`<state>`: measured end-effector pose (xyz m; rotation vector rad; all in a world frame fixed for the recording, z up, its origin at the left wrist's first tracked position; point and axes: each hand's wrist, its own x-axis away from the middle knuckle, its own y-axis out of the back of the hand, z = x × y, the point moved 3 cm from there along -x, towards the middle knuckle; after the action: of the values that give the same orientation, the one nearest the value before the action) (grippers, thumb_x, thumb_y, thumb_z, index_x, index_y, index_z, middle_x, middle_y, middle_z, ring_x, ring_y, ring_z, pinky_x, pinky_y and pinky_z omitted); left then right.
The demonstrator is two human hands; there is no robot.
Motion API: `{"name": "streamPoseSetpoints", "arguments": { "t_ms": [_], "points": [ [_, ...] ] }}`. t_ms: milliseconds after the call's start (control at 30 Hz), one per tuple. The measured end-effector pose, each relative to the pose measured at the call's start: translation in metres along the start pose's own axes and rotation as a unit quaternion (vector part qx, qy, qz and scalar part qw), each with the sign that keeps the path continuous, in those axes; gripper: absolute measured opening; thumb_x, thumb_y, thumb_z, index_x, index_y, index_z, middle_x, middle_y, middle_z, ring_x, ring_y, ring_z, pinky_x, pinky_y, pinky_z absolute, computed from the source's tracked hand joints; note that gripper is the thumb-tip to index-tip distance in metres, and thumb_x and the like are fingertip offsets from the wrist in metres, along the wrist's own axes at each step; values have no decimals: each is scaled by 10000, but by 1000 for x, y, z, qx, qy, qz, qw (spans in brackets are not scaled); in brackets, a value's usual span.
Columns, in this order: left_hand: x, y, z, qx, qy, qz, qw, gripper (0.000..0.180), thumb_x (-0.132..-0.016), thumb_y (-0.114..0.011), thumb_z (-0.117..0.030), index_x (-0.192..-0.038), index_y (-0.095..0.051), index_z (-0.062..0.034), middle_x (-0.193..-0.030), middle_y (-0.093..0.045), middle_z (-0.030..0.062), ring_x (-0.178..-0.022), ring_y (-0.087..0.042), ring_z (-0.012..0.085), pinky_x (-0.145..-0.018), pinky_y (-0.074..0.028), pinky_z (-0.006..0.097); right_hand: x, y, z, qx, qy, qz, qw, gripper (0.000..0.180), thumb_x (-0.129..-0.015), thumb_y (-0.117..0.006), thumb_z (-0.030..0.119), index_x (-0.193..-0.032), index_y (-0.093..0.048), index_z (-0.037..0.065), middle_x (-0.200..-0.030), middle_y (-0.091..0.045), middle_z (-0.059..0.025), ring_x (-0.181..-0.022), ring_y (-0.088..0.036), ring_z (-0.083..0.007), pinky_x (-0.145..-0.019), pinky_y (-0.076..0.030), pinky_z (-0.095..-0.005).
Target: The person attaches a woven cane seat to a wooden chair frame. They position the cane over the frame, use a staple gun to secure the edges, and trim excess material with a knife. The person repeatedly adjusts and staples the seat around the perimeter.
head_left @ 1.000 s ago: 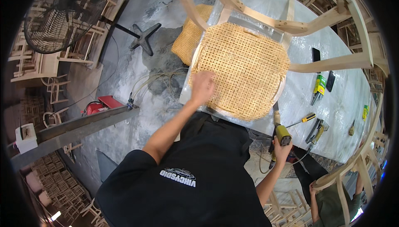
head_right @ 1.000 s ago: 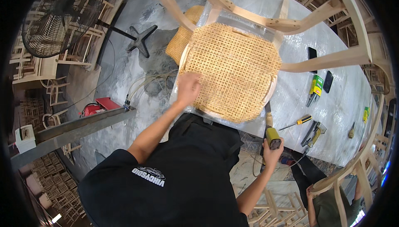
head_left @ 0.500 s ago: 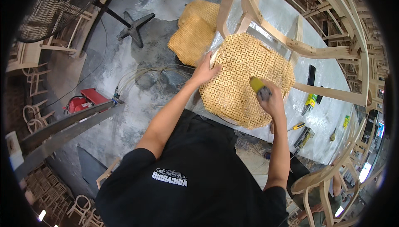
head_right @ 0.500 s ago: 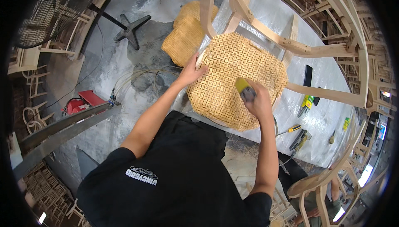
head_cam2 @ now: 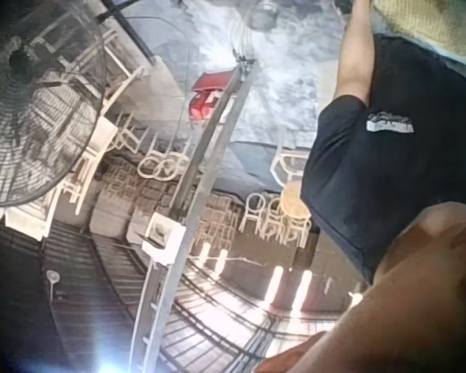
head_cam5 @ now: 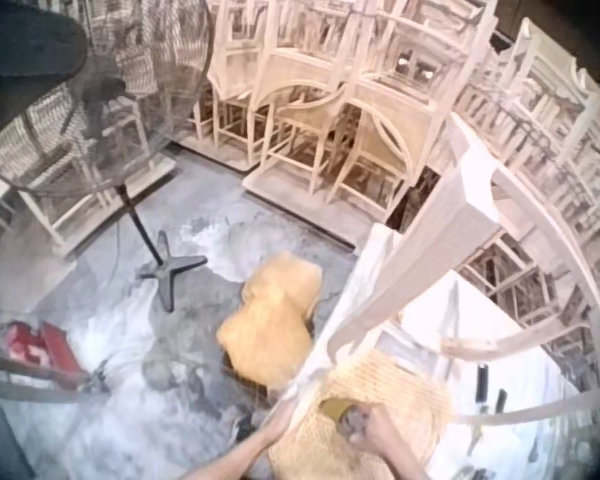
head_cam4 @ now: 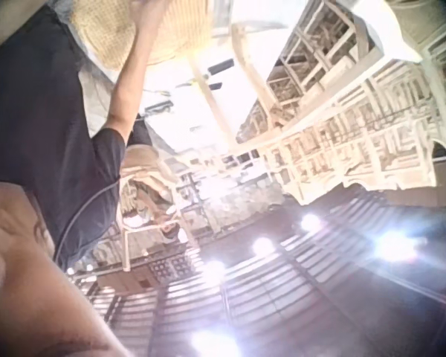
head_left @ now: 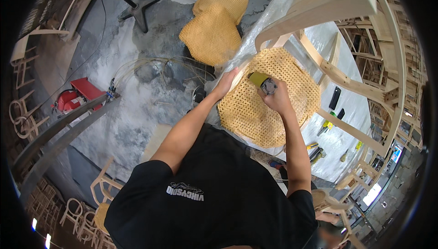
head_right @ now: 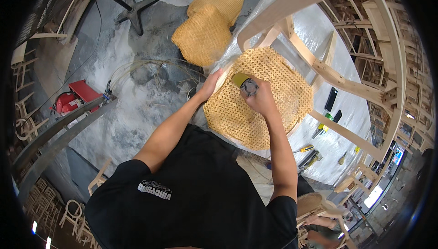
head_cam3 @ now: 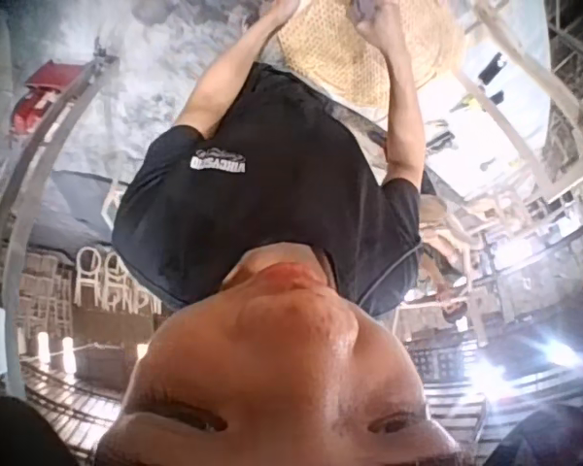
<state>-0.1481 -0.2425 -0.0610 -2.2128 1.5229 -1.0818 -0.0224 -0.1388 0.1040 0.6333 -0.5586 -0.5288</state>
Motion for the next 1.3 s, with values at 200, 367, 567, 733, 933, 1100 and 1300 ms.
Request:
{"name": "streamPoseSetpoints", "arguments": {
  "t_ms": [200, 367, 567, 733, 933, 1100, 1300],
  "points": [
    [3, 6, 0, -29, -4, 2, 1000, 604, -1056, -408, -459, -1279, -583, 75, -1193, -649, 117, -1062, -589, 159, -978, -431, 297, -10, -4, 11, -9, 28, -4, 1000, 452, -706, -740, 14, -1150, -661, -15, -916, -708, -230, -848, -718, -347, -767, -554, -363],
    [4, 0, -2, -32, 25, 5, 999, 629, -1060, -371, -482, -1312, -564, 62, -1226, -638, 119, -1084, -586, 168, -988, -431, 302, -14, -11, 10, -2, 37, -4, 999, 406, -703, -737, 16, -1101, -663, -18, -886, -700, -227, -826, -709, -360, -746, -549, -368],
    [-7, 6, 6, -111, 6, 7, 994, 654, -1063, -326, -515, -1317, -565, 39, -1212, -637, 110, -1052, -590, 158, -965, -443, 293, -15, -9, 14, 12, 17, 21, 1000, 432, -713, -724, 16, -1137, -657, -26, -881, -697, -233, -799, -704, -358, -740, -544, -366],
    [-14, 8, 13, -86, 2, -19, 996, 639, -1067, -335, -493, -1286, -590, 50, -1199, -646, 104, -1038, -599, 162, -969, -444, 293, -2, -8, 18, -1, 52, 8, 999, 447, -723, -722, 18, -1162, -657, -33, -903, -711, -221, -823, -721, -325, -764, -549, -351],
    [-9, 6, 14, -102, -23, -22, 994, 622, -1066, -341, -483, -1287, -590, 42, -1192, -656, 113, -1031, -608, 151, -950, -454, 285, -1, -22, 14, 5, 42, 14, 999, 445, -721, -721, 18, -1161, -662, -17, -920, -710, -224, -844, -725, -312, -773, -551, -353],
    [-10, 6, 14, -65, -4, -12, 998, 628, -1059, -349, -499, -1300, -581, 33, -1177, -661, 114, -1019, -612, 154, -931, -463, 286, -6, -20, 13, 13, 59, 31, 998, 454, -710, -723, 12, -1159, -661, -13, -913, -698, -245, -843, -709, -361, -772, -550, -370],
    [-4, 5, 7, -59, 22, -1, 998, 630, -1061, -349, -498, -1318, -569, 34, -1224, -637, 121, -1058, -598, 175, -967, -446, 302, 5, -24, 16, 31, 69, 27, 997, 494, -680, -749, 10, -1164, -654, -20, -921, -681, -277, -856, -689, -407, -781, -546, -389]
  ]
}}
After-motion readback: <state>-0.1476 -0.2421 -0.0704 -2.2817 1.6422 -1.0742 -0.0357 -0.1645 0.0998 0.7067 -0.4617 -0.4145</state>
